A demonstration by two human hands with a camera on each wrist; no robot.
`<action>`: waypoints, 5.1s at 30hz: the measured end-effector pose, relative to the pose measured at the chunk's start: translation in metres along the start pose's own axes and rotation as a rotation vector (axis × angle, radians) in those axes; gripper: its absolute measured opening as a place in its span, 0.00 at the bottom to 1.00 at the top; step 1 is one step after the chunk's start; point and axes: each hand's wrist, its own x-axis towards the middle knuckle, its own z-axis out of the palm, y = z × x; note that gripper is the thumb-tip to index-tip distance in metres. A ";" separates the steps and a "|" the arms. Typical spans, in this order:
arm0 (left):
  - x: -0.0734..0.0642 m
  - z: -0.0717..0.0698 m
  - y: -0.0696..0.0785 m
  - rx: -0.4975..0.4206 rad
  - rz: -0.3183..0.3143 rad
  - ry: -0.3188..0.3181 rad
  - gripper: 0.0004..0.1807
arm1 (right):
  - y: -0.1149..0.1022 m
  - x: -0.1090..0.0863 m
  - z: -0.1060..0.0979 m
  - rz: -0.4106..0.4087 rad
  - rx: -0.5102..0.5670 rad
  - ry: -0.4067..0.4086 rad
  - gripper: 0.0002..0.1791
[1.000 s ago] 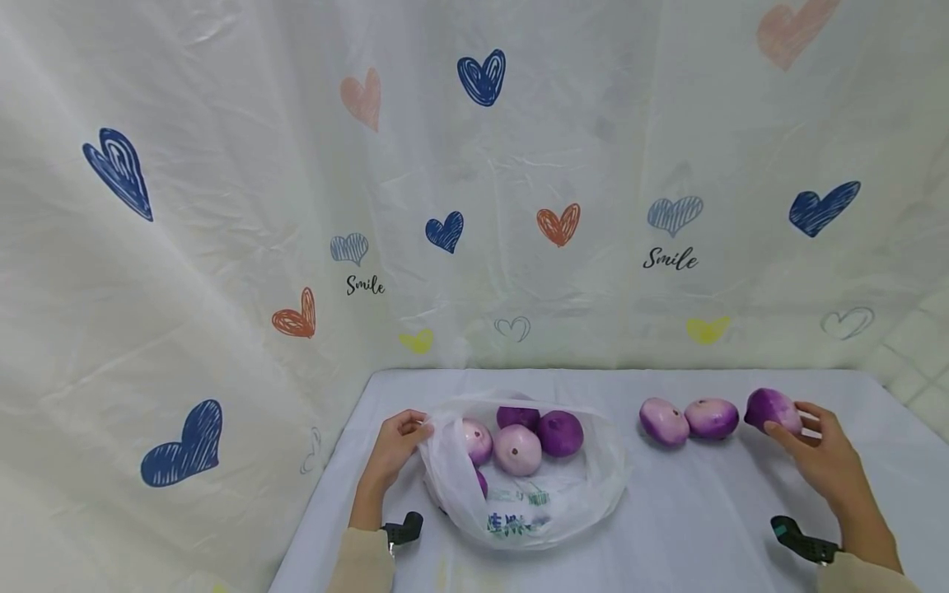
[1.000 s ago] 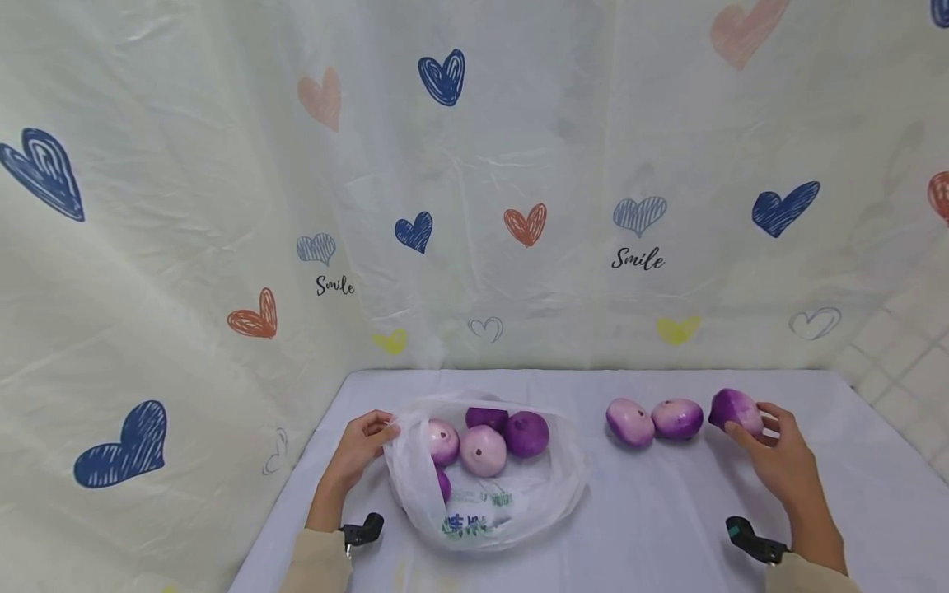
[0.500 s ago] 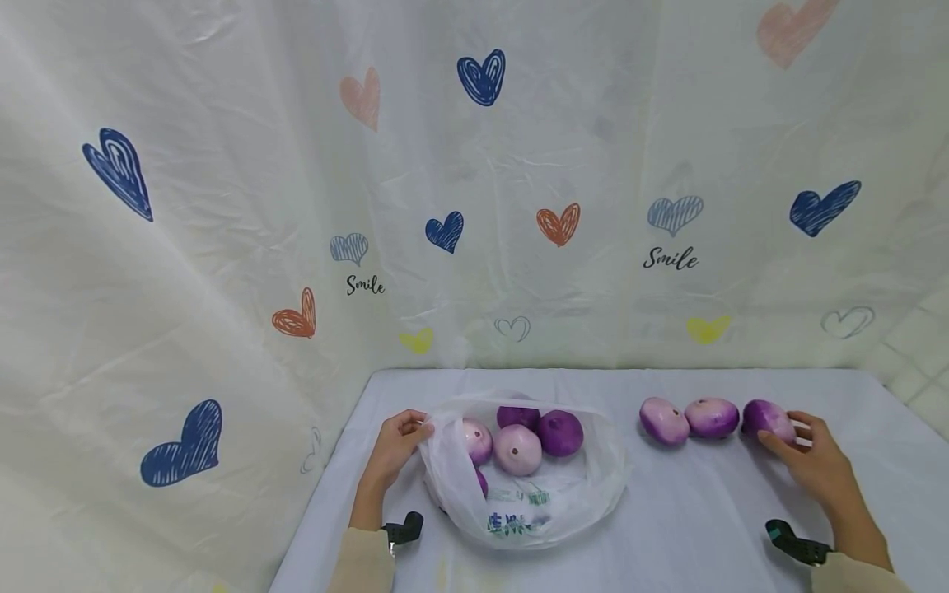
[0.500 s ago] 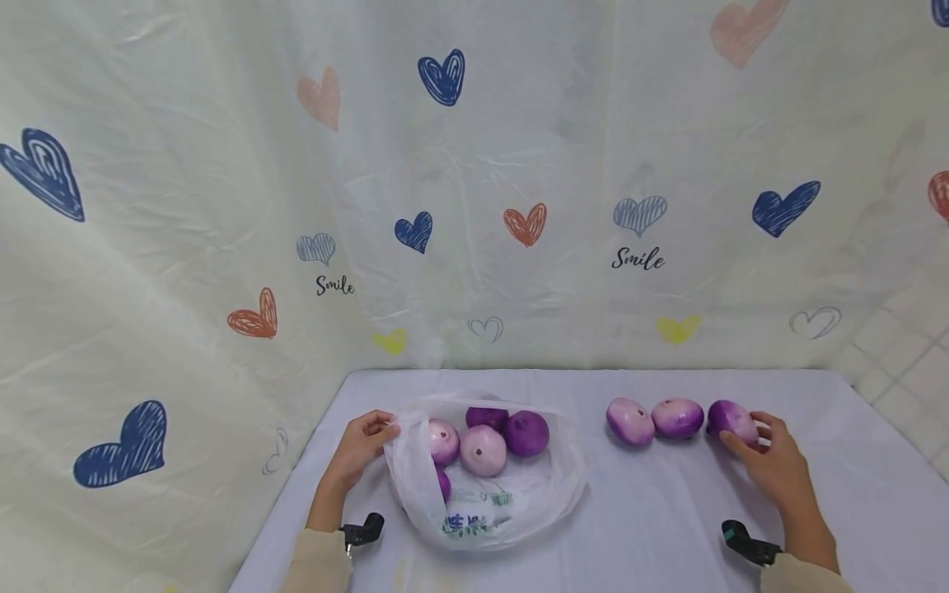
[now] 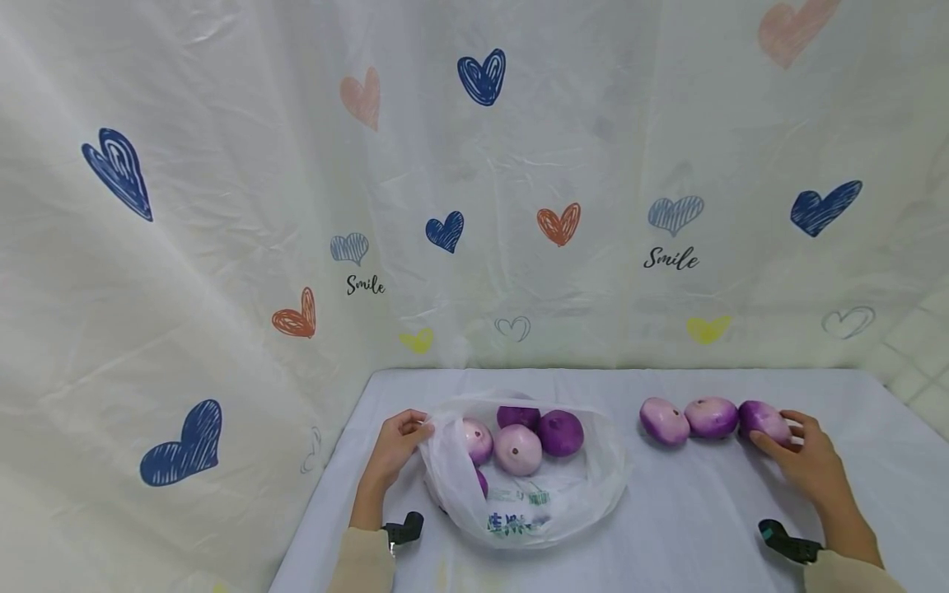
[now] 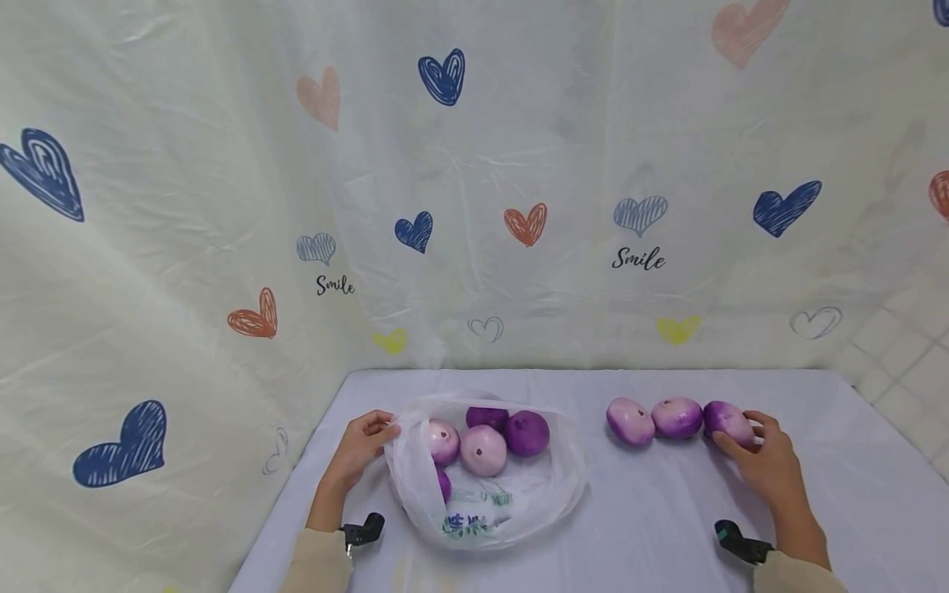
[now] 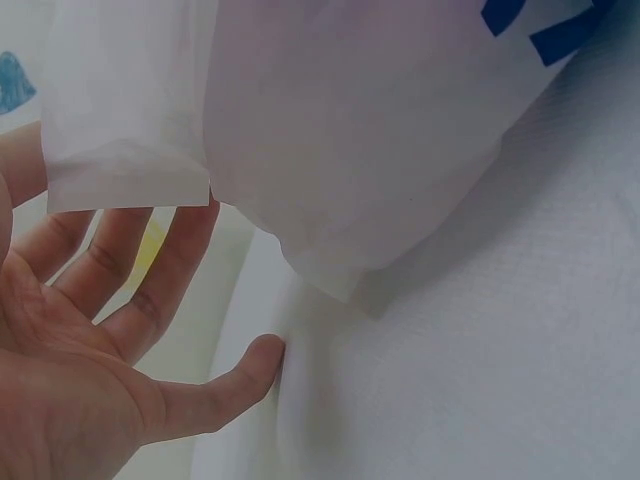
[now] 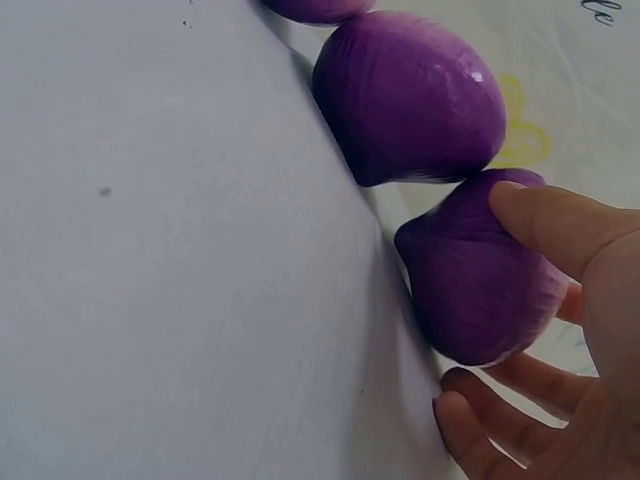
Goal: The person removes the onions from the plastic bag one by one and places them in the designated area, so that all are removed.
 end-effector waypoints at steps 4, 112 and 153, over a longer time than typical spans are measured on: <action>0.000 0.000 0.000 0.000 -0.004 0.003 0.12 | -0.005 -0.001 0.000 0.004 -0.008 0.012 0.52; -0.001 0.001 0.003 0.005 -0.024 0.040 0.10 | -0.246 -0.134 0.212 -0.712 0.284 -0.679 0.29; -0.001 -0.001 0.004 -0.016 -0.023 0.038 0.11 | -0.259 -0.129 0.232 -0.694 0.051 -0.476 0.39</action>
